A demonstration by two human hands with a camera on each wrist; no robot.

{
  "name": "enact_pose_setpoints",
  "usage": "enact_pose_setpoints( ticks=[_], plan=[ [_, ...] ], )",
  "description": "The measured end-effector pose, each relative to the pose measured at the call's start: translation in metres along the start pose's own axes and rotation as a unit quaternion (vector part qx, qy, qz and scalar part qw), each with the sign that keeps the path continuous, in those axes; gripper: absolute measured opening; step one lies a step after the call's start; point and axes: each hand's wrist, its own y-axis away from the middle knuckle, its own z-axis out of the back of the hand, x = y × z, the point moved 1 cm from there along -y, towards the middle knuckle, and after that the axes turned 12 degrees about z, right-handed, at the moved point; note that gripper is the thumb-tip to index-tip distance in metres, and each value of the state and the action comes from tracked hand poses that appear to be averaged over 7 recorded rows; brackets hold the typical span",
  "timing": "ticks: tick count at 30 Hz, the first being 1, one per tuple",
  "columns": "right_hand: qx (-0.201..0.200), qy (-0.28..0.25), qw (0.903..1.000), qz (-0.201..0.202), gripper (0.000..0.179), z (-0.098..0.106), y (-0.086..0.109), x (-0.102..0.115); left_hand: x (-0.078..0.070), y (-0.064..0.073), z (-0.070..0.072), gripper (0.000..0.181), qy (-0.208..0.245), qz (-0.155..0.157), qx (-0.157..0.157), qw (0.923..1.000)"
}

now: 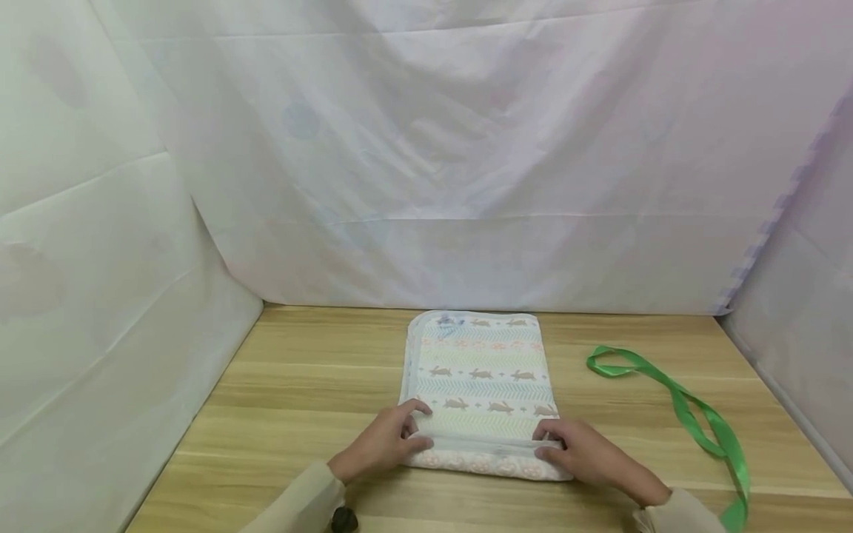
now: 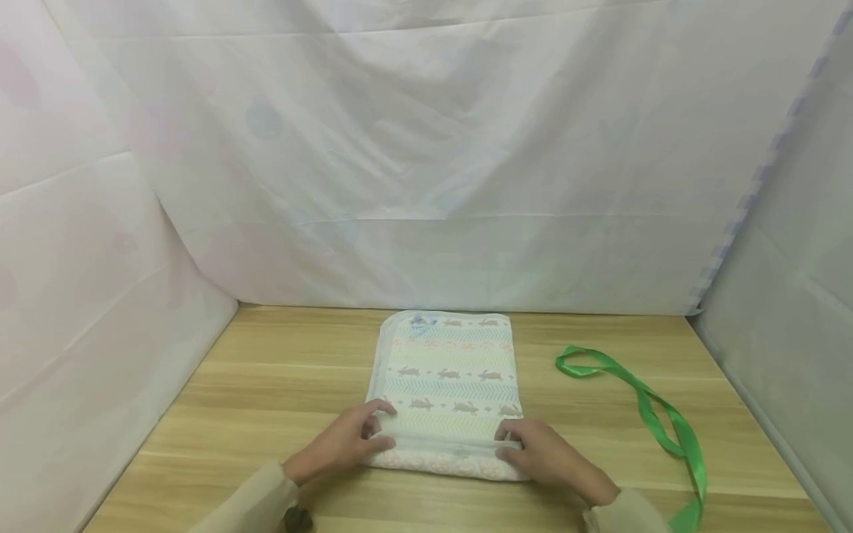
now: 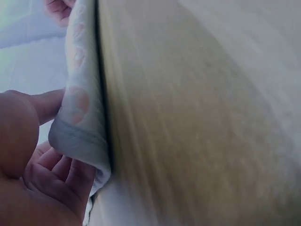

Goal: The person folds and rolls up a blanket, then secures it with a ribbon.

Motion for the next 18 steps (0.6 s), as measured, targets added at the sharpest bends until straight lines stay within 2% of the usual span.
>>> enact_pose_setpoints(
  ticks=[10,18],
  plan=[
    [-0.004,-0.003,0.9994,-0.036,0.007,-0.0030,-0.0020,0.0036,0.0009,-0.0018,-0.0004,0.041,0.001,0.010,0.003,0.9999],
    [-0.002,-0.009,0.9993,-0.036,0.006,-0.0036,-0.0026,0.0039,-0.0024,-0.0020,0.0003,0.040,0.005,0.019,0.012,0.9997]
  ],
)
